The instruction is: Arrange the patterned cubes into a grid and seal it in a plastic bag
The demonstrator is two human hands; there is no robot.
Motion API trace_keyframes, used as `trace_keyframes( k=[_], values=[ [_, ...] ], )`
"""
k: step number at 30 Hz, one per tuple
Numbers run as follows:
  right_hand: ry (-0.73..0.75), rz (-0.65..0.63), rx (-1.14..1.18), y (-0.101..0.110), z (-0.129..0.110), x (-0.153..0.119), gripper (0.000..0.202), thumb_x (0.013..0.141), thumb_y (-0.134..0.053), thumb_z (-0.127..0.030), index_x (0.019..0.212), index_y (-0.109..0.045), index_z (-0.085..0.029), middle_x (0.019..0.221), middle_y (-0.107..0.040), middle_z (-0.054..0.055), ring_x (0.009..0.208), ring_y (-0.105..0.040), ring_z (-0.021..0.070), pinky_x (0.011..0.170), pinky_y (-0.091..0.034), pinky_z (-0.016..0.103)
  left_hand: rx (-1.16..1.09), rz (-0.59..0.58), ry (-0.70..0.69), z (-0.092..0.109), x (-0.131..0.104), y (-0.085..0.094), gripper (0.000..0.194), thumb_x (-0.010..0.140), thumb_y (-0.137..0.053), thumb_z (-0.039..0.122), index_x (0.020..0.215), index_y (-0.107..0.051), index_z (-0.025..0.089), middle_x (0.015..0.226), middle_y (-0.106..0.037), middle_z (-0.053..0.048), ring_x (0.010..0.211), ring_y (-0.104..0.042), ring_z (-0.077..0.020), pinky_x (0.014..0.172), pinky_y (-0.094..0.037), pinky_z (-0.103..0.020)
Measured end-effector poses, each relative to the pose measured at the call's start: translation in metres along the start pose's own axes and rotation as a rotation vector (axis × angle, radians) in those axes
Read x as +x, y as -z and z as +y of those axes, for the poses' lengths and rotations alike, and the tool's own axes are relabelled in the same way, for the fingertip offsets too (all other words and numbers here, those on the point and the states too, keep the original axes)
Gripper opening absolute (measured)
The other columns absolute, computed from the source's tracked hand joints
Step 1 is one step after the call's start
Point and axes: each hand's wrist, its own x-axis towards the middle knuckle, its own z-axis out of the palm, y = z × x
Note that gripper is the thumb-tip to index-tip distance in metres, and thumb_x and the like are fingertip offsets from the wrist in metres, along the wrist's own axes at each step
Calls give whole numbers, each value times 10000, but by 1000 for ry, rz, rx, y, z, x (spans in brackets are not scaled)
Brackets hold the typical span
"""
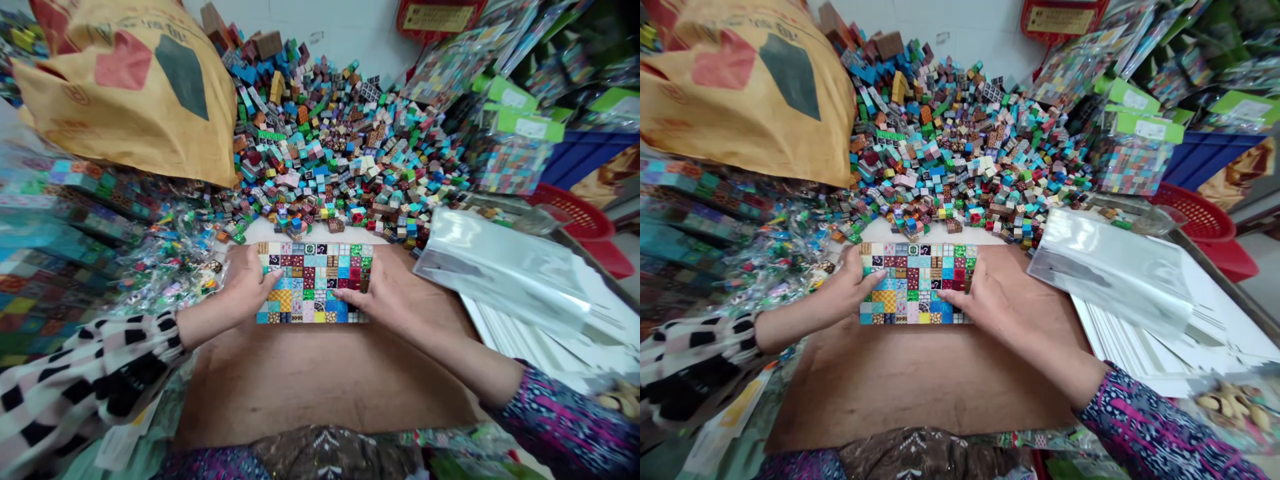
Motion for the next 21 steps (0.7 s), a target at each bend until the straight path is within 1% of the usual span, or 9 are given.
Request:
trace_keyframes(
  k=[4,8,10,13,15,18,21],
  values=[
    [5,26,-16,-2,-3,-11,815,746,-709,-539,1381,-394,-135,1172,-651,189,1187,-586,413,936,-514,544,-47,-13,-41,3,-14,1,594,878,-485,469,1336,-324,127,1236,-558,-195,1186,-556,-310,1021,-470,-475],
    [11,91,-53,-9,3,-26,949,770,-687,-560,1477,-264,-89,1290,-592,243,1233,-558,425,970,-503,548,-28,56,-84,7,-32,-1,640,930,-399,480,1425,-227,112,1415,-431,-244,1319,-468,-329,1106,-393,-519],
    [10,128,-80,-14,7,-34,975,780,-677,-582,1492,-236,-84,1314,-577,259,1213,-574,427,957,-512,543,-12,85,-128,6,-41,-3,645,952,-385,458,1463,-179,122,1462,-388,-246,1356,-435,-331,1117,-379,-535],
    [-9,144,-115,-19,13,-46,947,800,-650,-610,1485,-253,-90,1217,-633,251,1124,-629,429,888,-541,537,25,104,-155,-1,-55,-9,678,975,-396,441,1511,-102,148,1456,-417,-237,1354,-449,-340,1096,-400,-560],
    [6,139,-125,-22,16,-53,888,825,-622,-606,1467,-281,-96,1175,-657,244,1091,-650,421,864,-552,522,55,143,-172,-8,-63,-14,714,976,-425,428,1532,-69,155,1425,-458,-232,1345,-463,-353,1080,-413,-575],
    [27,161,-136,-26,19,-61,831,839,-603,-590,1431,-311,-86,1140,-674,255,1056,-668,420,847,-558,524,105,231,-244,-19,-72,-23,746,966,-475,384,1545,-68,149,1409,-475,-233,1343,-460,-365,1086,-407,-582],
    [3,195,-146,-32,24,-66,889,810,-628,-606,1435,-266,-87,1081,-696,250,1001,-683,422,829,-560,553,146,295,-276,-26,-80,-30,762,951,-505,373,1543,-90,133,1416,-455,-248,1351,-440,-387,1086,-405,-593]
  ],
)
